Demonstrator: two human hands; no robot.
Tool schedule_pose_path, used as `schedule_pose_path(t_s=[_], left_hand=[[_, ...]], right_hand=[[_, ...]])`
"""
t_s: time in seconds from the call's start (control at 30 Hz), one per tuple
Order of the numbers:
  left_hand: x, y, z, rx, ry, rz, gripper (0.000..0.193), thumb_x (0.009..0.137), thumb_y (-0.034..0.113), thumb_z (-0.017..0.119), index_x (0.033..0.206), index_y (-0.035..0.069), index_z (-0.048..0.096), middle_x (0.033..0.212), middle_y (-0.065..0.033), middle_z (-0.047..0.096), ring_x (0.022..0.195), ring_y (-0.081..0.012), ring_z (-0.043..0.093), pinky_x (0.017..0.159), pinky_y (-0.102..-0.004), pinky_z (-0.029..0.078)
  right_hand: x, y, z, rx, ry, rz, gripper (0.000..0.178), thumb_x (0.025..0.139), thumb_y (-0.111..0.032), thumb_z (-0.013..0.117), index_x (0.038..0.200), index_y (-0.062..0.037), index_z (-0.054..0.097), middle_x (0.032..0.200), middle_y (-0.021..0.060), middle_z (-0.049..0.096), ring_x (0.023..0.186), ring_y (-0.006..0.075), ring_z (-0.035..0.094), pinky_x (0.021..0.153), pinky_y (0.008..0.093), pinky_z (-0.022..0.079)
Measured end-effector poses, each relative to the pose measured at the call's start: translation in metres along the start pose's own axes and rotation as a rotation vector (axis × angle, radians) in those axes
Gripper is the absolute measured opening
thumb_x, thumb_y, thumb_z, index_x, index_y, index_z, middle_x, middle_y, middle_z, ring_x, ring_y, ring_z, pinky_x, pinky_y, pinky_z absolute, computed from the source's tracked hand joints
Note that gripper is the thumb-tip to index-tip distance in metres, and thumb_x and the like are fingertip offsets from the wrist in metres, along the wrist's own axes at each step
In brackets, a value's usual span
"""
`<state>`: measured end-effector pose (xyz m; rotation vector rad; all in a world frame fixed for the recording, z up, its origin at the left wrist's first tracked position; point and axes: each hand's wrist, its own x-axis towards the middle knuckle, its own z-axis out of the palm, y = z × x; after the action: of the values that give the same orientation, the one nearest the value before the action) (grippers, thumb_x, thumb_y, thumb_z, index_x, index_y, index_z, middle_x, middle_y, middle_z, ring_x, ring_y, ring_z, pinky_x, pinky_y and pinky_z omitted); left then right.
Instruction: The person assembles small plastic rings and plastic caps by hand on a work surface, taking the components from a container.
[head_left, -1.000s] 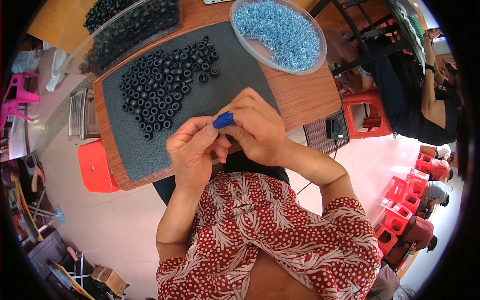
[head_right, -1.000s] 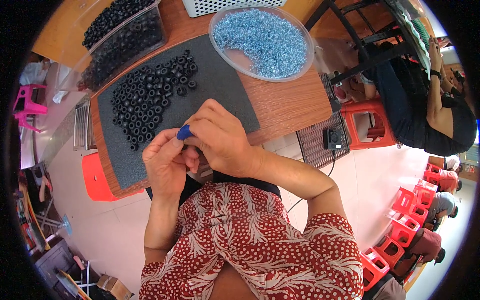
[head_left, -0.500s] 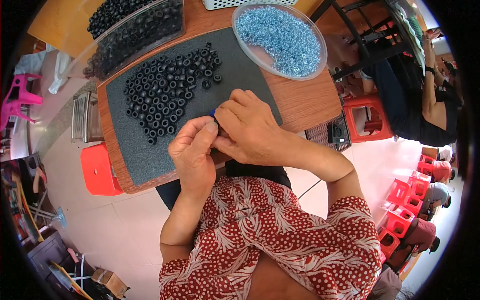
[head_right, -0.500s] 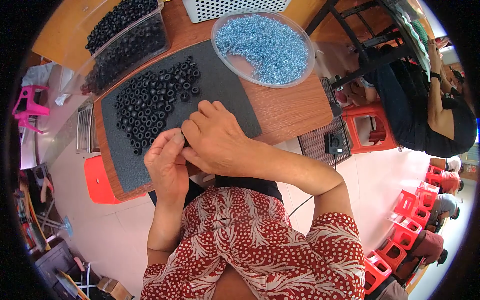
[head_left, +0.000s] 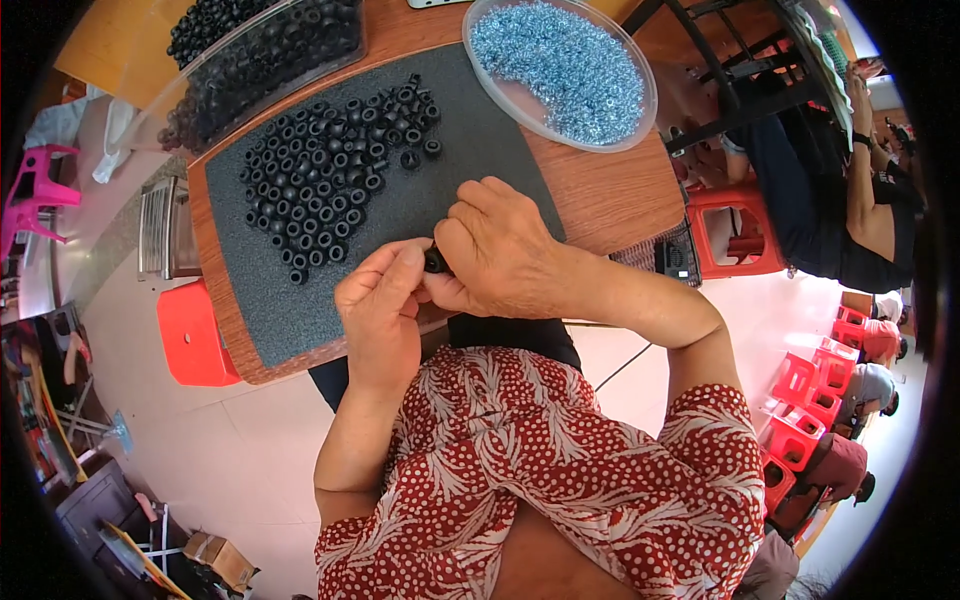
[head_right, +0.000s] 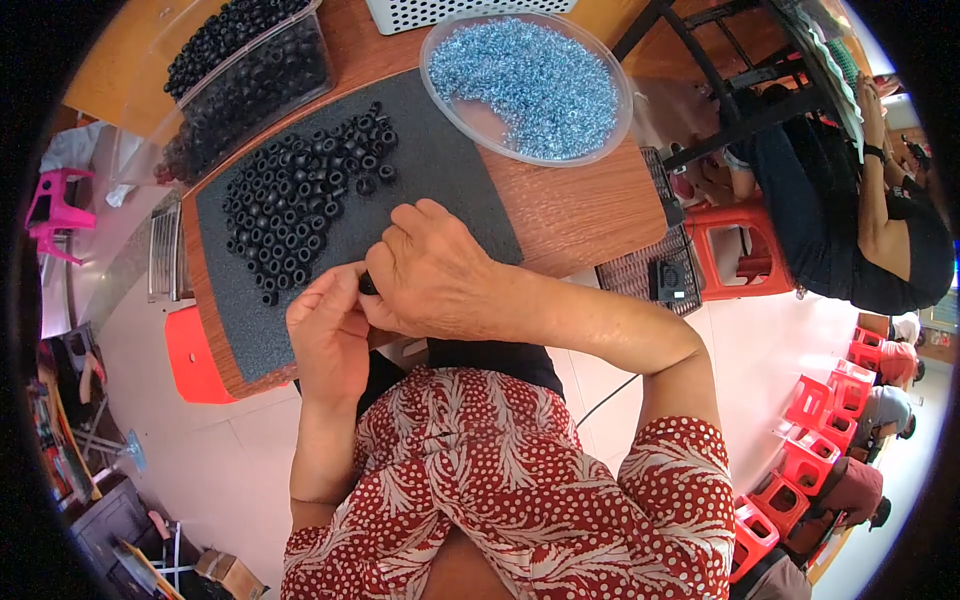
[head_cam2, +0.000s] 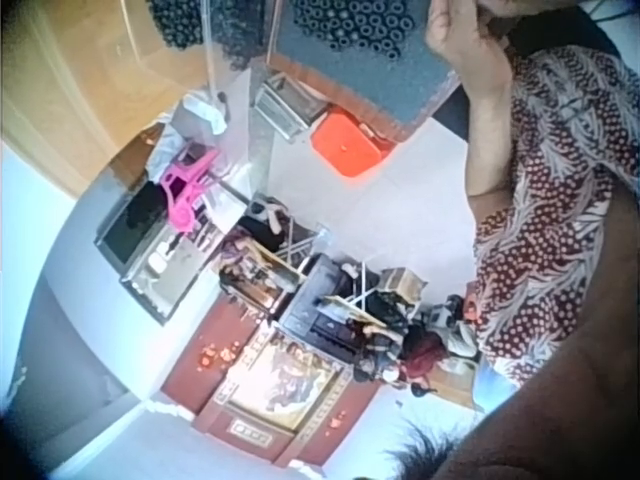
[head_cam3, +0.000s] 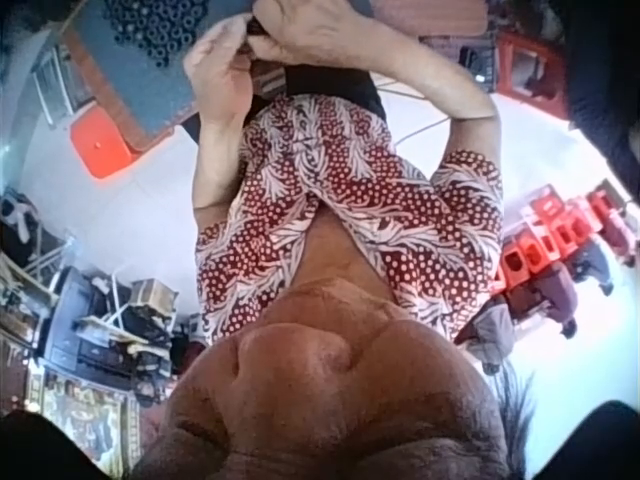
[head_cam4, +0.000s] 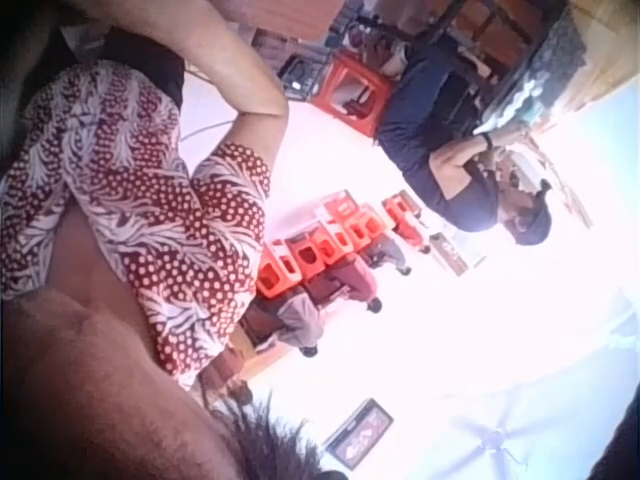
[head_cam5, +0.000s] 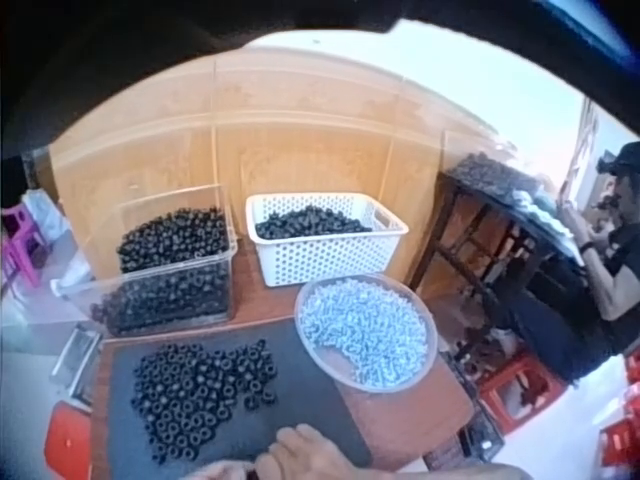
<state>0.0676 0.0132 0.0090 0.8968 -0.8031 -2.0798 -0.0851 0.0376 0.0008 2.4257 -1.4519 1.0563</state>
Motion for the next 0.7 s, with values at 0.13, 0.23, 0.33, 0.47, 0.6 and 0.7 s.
schedule_pose_path(t_s=[0.13, 0.23, 0.33, 0.47, 0.6, 0.7], left_hand=[[-0.003, 0.001, -0.007, 0.11, -0.095, -0.071, 0.024, 0.093, 0.014, 0.049, 0.097, -0.008, 0.057, 0.074, -0.0097, 0.064, 0.065, -0.0146, 0.06, 0.062, -0.0247, 0.049], [-0.004, 0.001, -0.008, 0.157, -0.149, -0.038, 0.027, 0.093, 0.017, 0.049, 0.099, -0.008, 0.057, 0.073, -0.0099, 0.063, 0.064, -0.0137, 0.059, 0.062, -0.0248, 0.048], [-0.006, -0.003, -0.008, 0.195, -0.148, 0.005, 0.026, 0.093, 0.016, 0.05, 0.099, -0.008, 0.058, 0.072, -0.0095, 0.063, 0.063, -0.0125, 0.058, 0.061, -0.0241, 0.048], [-0.008, -0.004, -0.009, 0.216, -0.135, 0.05, 0.026, 0.092, 0.017, 0.052, 0.098, -0.008, 0.059, 0.072, -0.0088, 0.063, 0.063, -0.0114, 0.057, 0.06, -0.0233, 0.048], [-0.007, -0.001, -0.008, 0.226, -0.09, 0.026, 0.028, 0.092, 0.019, 0.054, 0.099, -0.008, 0.059, 0.074, -0.0096, 0.064, 0.062, -0.0125, 0.059, 0.06, -0.0236, 0.049], [-0.006, -0.002, -0.008, 0.222, -0.084, 0.028, 0.03, 0.091, 0.02, 0.055, 0.101, -0.008, 0.059, 0.075, -0.0101, 0.065, 0.062, -0.013, 0.06, 0.06, -0.0236, 0.05]], right_hand=[[0.0, 0.001, -0.003, -0.035, -0.051, -0.014, 0.024, 0.057, -0.019, 0.063, 0.055, -0.0059, 0.043, 0.051, 0.0084, 0.041, 0.053, 0.0228, 0.043, 0.049, 0.0345, 0.034], [-0.004, 0.0, -0.002, -0.023, -0.084, -0.034, 0.024, 0.058, -0.02, 0.062, 0.054, -0.0059, 0.043, 0.05, 0.0093, 0.043, 0.052, 0.0229, 0.043, 0.048, 0.0346, 0.034], [-0.006, 0.002, 0.0, 0.059, -0.062, -0.07, 0.027, 0.05, -0.011, 0.063, 0.059, -0.0062, 0.038, 0.054, 0.0072, 0.034, 0.053, 0.0229, 0.04, 0.048, 0.0343, 0.032], [-0.001, 0.005, -0.006, 0.039, -0.162, -0.115, 0.026, 0.05, -0.012, 0.063, 0.059, -0.0064, 0.038, 0.055, 0.0069, 0.035, 0.056, 0.0224, 0.041, 0.05, 0.0342, 0.033], [0.002, 0.001, -0.012, 0.052, -0.186, -0.077, 0.028, 0.058, -0.016, 0.067, 0.063, -0.0048, 0.042, 0.059, 0.0074, 0.039, 0.059, 0.0228, 0.042, 0.052, 0.0343, 0.035], [0.003, -0.001, -0.019, 0.094, -0.223, -0.041, 0.029, 0.063, -0.02, 0.068, 0.067, -0.0031, 0.045, 0.062, 0.0081, 0.041, 0.061, 0.0234, 0.043, 0.053, 0.0345, 0.035]])
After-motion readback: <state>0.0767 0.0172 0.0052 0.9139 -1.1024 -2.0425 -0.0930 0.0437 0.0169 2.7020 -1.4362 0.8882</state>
